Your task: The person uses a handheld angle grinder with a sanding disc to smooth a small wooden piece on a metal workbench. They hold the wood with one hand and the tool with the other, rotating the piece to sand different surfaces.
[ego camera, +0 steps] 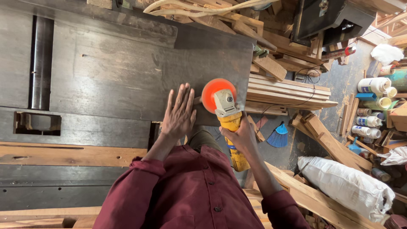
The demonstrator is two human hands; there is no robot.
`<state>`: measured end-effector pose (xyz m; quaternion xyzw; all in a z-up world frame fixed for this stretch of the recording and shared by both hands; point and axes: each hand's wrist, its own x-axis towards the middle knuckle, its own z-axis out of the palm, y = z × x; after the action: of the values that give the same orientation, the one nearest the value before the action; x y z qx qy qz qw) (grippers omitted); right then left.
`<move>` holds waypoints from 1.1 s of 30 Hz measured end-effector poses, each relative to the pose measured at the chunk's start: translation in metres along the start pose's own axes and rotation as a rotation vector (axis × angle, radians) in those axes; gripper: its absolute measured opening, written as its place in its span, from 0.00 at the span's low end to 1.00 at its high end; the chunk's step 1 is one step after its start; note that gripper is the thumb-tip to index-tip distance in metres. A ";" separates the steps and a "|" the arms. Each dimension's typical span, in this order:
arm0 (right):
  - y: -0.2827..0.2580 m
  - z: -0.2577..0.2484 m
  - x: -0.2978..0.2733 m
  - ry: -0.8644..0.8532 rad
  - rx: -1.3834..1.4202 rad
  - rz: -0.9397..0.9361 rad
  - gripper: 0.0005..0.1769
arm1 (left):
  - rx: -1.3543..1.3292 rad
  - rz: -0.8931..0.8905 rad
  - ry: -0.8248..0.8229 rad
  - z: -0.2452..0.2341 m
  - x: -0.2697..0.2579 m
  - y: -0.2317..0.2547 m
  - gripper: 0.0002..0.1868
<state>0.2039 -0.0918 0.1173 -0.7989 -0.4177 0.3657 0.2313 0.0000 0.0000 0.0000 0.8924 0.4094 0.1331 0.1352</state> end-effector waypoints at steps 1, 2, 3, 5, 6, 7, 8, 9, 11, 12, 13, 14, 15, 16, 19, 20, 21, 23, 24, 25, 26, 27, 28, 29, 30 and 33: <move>0.002 0.000 -0.001 0.007 -0.005 -0.014 0.38 | -0.025 -0.013 0.001 0.000 -0.005 0.006 0.37; 0.005 0.000 -0.002 0.013 -0.011 -0.029 0.39 | -0.051 -0.026 0.001 -0.001 -0.009 0.011 0.37; 0.007 0.000 -0.002 0.019 -0.016 -0.041 0.39 | -0.077 -0.038 0.000 -0.001 -0.012 0.014 0.37; 0.011 0.000 -0.002 0.020 -0.002 -0.058 0.38 | -0.101 -0.066 0.004 0.000 -0.014 0.020 0.37; 0.013 0.000 -0.003 0.020 0.005 -0.066 0.38 | -0.114 -0.080 0.006 0.000 -0.015 0.022 0.37; 0.014 0.001 -0.002 0.016 -0.004 -0.053 0.38 | -0.114 -0.098 0.003 -0.001 -0.013 0.022 0.37; 0.014 0.001 -0.002 0.012 -0.013 -0.039 0.38 | -0.114 -0.117 0.001 -0.001 -0.011 0.020 0.37; 0.015 0.001 -0.003 0.009 -0.022 -0.023 0.38 | -0.116 -0.133 -0.004 -0.001 -0.007 0.019 0.38; 0.015 0.001 -0.001 0.002 -0.031 -0.044 0.38 | -0.097 -0.165 -0.017 0.000 0.003 0.012 0.37; 0.015 0.001 0.001 -0.002 -0.035 -0.054 0.37 | -0.087 -0.180 -0.024 0.000 0.008 0.009 0.37; 0.014 0.000 0.002 0.000 -0.026 -0.054 0.38 | -0.090 -0.189 -0.010 0.000 0.010 0.008 0.37; 0.012 0.000 0.003 0.003 -0.017 -0.054 0.38 | -0.092 -0.198 0.004 0.000 0.013 0.007 0.37; 0.011 0.000 0.005 0.003 -0.005 -0.054 0.38 | -0.093 -0.207 0.016 0.000 0.015 0.005 0.37; 0.009 0.002 0.007 -0.002 -0.007 -0.068 0.39 | -0.088 -0.236 0.038 0.001 0.019 0.002 0.36; 0.011 0.000 0.009 -0.001 -0.012 -0.095 0.40 | -0.058 -0.290 0.097 0.007 0.037 -0.007 0.35; 0.013 0.000 0.008 0.001 -0.010 -0.099 0.40 | -0.031 -0.294 0.114 0.009 0.042 -0.013 0.34; 0.016 -0.001 0.008 0.009 -0.008 -0.101 0.40 | -0.006 -0.293 0.131 0.011 0.049 -0.019 0.34; 0.026 -0.005 0.005 0.057 -0.047 -0.110 0.39 | 0.003 -0.272 0.131 0.013 0.063 -0.035 0.34; 0.031 -0.008 0.002 0.081 -0.067 -0.113 0.38 | 0.007 -0.262 0.131 0.014 0.069 -0.041 0.34; 0.037 -0.013 -0.001 0.088 -0.047 -0.066 0.40 | 0.007 -0.254 0.138 0.014 0.073 -0.046 0.34; 0.043 -0.019 -0.004 0.094 -0.026 -0.019 0.42 | 0.007 -0.245 0.146 0.015 0.077 -0.049 0.34; 0.047 -0.026 -0.008 0.108 -0.004 0.029 0.45 | 0.005 -0.231 0.155 0.015 0.082 -0.051 0.34; 0.052 -0.033 -0.013 0.126 0.018 0.032 0.45 | -0.017 -0.240 0.141 0.015 0.085 -0.051 0.35; 0.055 -0.043 -0.019 0.145 0.039 0.034 0.45 | -0.038 -0.249 0.128 0.015 0.089 -0.051 0.36; 0.058 -0.051 -0.022 0.163 0.061 0.037 0.46 | -0.060 -0.259 0.115 0.015 0.093 -0.052 0.37; 0.066 -0.068 -0.026 0.203 0.002 0.049 0.43 | -0.031 -0.269 0.094 0.017 0.089 -0.048 0.35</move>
<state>0.2798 -0.1539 0.1258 -0.8415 -0.3722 0.2889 0.2643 0.0282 0.0960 -0.0210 0.8201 0.5290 0.1618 0.1462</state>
